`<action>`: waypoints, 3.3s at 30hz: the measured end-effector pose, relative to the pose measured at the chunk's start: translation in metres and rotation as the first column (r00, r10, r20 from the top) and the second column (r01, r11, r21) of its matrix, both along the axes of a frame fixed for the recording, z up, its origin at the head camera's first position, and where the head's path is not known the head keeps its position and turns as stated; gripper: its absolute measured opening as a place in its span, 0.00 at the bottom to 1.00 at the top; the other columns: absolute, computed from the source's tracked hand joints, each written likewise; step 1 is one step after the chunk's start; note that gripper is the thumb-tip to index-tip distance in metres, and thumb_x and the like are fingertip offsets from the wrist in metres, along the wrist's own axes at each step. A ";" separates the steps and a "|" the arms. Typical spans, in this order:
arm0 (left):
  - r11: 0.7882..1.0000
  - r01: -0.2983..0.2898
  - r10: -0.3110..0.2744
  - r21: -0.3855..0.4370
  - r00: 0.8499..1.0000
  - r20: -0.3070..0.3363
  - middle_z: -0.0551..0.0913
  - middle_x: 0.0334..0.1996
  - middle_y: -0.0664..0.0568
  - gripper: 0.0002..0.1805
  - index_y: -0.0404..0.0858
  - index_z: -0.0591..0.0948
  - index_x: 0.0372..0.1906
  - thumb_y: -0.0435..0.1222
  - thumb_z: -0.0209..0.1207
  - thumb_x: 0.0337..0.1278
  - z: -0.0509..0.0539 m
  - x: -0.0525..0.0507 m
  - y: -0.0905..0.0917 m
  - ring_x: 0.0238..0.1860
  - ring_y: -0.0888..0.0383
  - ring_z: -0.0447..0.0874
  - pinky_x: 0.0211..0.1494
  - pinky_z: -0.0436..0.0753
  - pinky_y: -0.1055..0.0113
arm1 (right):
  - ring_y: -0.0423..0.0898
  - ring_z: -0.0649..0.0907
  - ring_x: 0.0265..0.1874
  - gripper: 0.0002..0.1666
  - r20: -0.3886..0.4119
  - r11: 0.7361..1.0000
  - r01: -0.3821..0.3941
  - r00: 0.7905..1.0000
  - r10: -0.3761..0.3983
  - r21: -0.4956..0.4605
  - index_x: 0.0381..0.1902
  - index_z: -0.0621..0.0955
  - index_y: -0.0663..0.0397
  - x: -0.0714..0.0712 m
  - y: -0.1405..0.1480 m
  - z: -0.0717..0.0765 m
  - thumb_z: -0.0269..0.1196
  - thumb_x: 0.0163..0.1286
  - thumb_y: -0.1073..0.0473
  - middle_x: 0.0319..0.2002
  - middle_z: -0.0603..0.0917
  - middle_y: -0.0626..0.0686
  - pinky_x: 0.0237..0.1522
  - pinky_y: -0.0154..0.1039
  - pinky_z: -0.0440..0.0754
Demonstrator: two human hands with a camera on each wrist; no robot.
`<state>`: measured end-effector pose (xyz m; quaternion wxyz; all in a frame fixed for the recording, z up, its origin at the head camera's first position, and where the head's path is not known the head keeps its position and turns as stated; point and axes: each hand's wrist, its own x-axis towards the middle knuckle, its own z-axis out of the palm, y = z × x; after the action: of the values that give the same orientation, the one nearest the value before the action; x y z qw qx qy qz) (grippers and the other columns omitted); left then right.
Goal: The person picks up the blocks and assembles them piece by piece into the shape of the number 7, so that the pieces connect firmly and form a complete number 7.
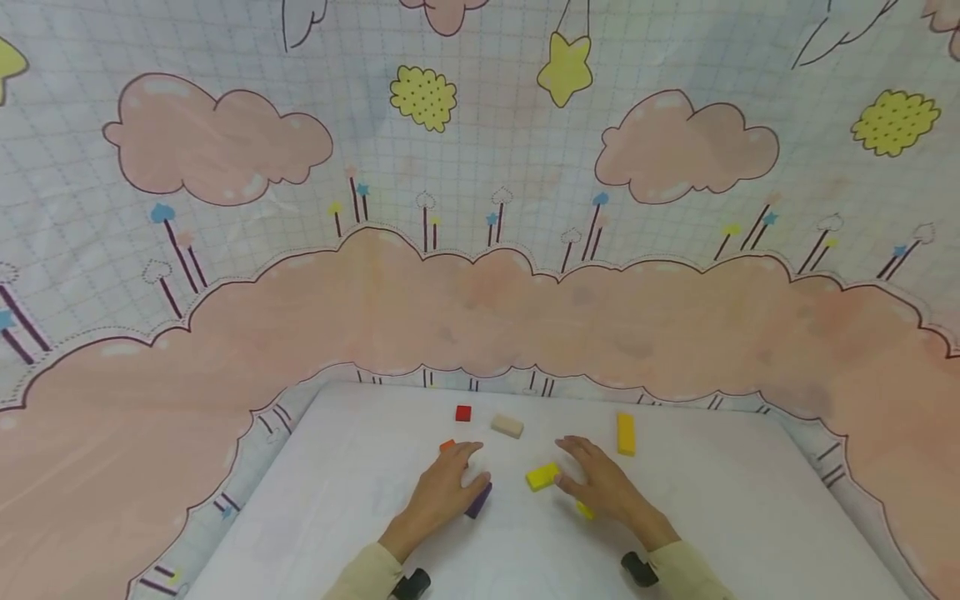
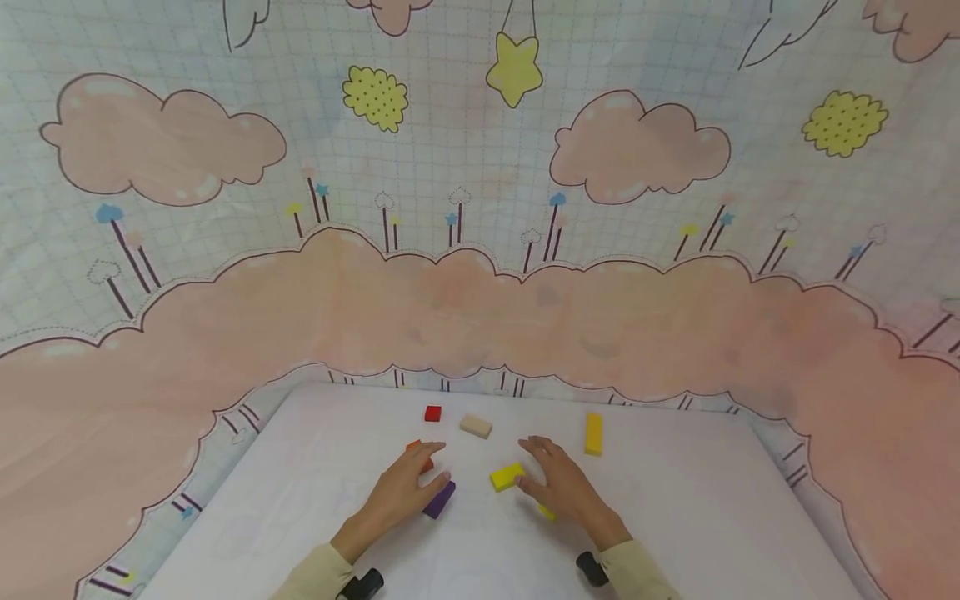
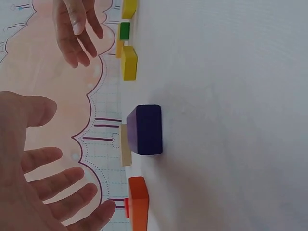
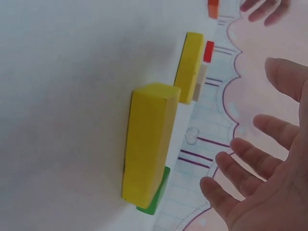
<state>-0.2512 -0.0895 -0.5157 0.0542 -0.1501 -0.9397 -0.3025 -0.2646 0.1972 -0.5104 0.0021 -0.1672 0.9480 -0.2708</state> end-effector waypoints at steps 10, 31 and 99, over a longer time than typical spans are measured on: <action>0.998 -0.015 0.010 0.061 0.996 0.092 0.77 0.62 0.45 0.29 0.43 0.73 0.65 0.48 0.62 0.62 -0.007 0.004 -0.004 0.60 0.46 0.79 0.61 0.78 0.45 | 0.55 0.72 0.68 0.33 0.017 0.998 0.023 1.000 -0.022 -0.055 0.68 0.72 0.45 -0.004 -0.004 -0.006 0.66 0.66 0.48 0.67 0.73 0.51 0.68 0.58 0.68; 0.995 -0.002 -0.015 0.098 0.986 0.168 0.83 0.46 0.49 0.29 0.37 0.78 0.57 0.45 0.70 0.51 -0.024 0.010 -0.016 0.45 0.55 0.79 0.48 0.80 0.56 | 0.53 0.79 0.59 0.29 0.139 0.988 0.065 0.989 -0.046 -0.141 0.63 0.76 0.45 -0.001 -0.017 -0.009 0.66 0.65 0.48 0.62 0.79 0.51 0.59 0.55 0.78; 0.993 0.072 -0.086 0.096 0.984 0.154 0.82 0.36 0.52 0.20 0.36 0.82 0.45 0.36 0.69 0.43 -0.023 0.012 0.004 0.37 0.57 0.79 0.40 0.78 0.64 | 0.45 0.78 0.45 0.18 0.136 0.996 0.029 0.991 -0.018 -0.085 0.49 0.84 0.46 -0.016 -0.010 -0.015 0.70 0.60 0.62 0.45 0.81 0.45 0.53 0.50 0.80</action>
<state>-0.2389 -0.0853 -0.5388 -0.0256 -0.1603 -0.9197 -0.3574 -0.2810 0.1875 -0.5250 0.0559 -0.1372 0.9350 -0.3222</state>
